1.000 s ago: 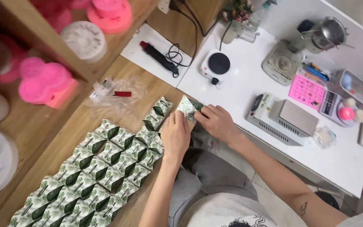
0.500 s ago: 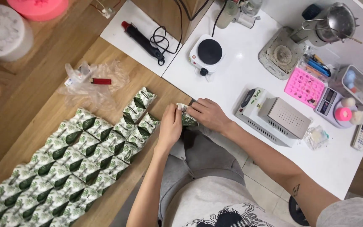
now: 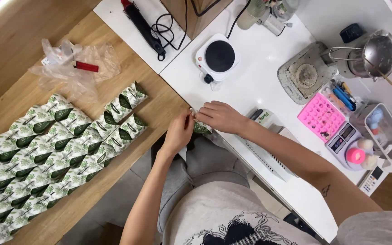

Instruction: Packing small decorative wax items into paper wrappers and flower-shaped gift boxes.

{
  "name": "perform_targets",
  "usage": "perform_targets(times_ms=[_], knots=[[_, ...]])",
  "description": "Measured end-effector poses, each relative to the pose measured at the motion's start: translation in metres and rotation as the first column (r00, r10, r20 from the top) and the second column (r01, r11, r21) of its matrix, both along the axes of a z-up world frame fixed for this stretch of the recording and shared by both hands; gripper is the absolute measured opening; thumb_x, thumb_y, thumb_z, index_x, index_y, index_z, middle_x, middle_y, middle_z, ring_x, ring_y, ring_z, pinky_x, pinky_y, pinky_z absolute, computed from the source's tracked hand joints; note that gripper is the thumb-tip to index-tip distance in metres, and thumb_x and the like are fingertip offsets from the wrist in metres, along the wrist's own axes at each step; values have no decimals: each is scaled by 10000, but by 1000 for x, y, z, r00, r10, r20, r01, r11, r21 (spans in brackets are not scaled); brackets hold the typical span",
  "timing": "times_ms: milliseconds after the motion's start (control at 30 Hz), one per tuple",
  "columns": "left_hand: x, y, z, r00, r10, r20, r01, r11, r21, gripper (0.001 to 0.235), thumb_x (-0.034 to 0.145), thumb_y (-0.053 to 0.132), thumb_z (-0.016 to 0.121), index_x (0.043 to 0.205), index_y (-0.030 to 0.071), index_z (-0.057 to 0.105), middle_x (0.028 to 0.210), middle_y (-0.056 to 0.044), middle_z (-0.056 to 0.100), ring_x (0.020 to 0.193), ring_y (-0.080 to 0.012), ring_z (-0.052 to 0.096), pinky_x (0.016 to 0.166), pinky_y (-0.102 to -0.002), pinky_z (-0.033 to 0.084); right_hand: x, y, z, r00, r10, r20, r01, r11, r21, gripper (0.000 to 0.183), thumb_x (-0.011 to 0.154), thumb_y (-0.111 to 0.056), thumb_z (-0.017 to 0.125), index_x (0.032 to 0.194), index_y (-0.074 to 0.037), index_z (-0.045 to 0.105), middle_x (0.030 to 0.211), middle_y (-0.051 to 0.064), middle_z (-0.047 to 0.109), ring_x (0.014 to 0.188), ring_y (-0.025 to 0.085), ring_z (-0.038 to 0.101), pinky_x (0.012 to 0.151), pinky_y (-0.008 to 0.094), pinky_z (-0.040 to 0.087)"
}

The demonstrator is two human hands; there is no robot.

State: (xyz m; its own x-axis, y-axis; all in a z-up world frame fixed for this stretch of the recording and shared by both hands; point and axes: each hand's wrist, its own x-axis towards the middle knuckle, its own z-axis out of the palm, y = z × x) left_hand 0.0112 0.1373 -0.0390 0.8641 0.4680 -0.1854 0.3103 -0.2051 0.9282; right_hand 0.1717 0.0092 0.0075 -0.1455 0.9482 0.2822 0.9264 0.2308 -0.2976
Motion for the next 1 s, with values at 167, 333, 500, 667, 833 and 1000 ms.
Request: perform_targets(times_ms=[167,333,500,667,833,1000], knots=[[-3,1,-31,988,-17,154,6,998,67,115,1002,101,588,966,-9,594,758,-189,605,660,-332,585,628,-432,464,1,1,-8,999,8,-47,-14,992,-122,162,880,-92,650,1031,-41,620,972,53,619,927,223,621,845,367,522],[9,14,-18,999,42,8,-42,999,-21,138,1020,124,591,979,-7,609,718,-193,598,622,-324,581,617,-433,455,4,5,-15,989,-107,-99,81,968,-238,118,959,-163,665,1003,-58,633,896,62,625,864,228,611,819,386,518],[13,23,-31,951,6,310,-67,980,185,117,1023,82,564,963,-19,564,868,-205,619,757,-362,600,687,-454,475,0,20,-33,972,-206,-112,171,949,-267,196,953,-158,625,1118,-55,654,902,74,643,859,256,629,788,393,534],[29,43,-26,979,84,185,-113,982,151,131,1018,94,567,966,-26,576,858,-210,619,750,-386,605,699,-469,473,1,40,-19,908,-343,-241,286,927,-244,441,929,-216,686,1307,-44,539,1010,135,635,911,329,657,796,436,537],[26,54,-51,987,83,137,-111,972,209,120,990,96,572,999,-17,612,910,-204,645,806,-393,608,733,-487,462,-14,61,-46,812,-498,-304,374,844,-384,571,832,-240,753,1330,-101,512,1141,193,602,884,379,675,699,463,543],[5,56,-103,989,147,0,-135,903,408,178,1090,184,628,1143,23,576,1190,-234,528,1099,-444,556,952,-537,467,-15,59,-104,699,-535,-475,395,842,-366,446,865,-91,749,1258,-103,538,1095,151,620,848,283,693,754,421,573]])
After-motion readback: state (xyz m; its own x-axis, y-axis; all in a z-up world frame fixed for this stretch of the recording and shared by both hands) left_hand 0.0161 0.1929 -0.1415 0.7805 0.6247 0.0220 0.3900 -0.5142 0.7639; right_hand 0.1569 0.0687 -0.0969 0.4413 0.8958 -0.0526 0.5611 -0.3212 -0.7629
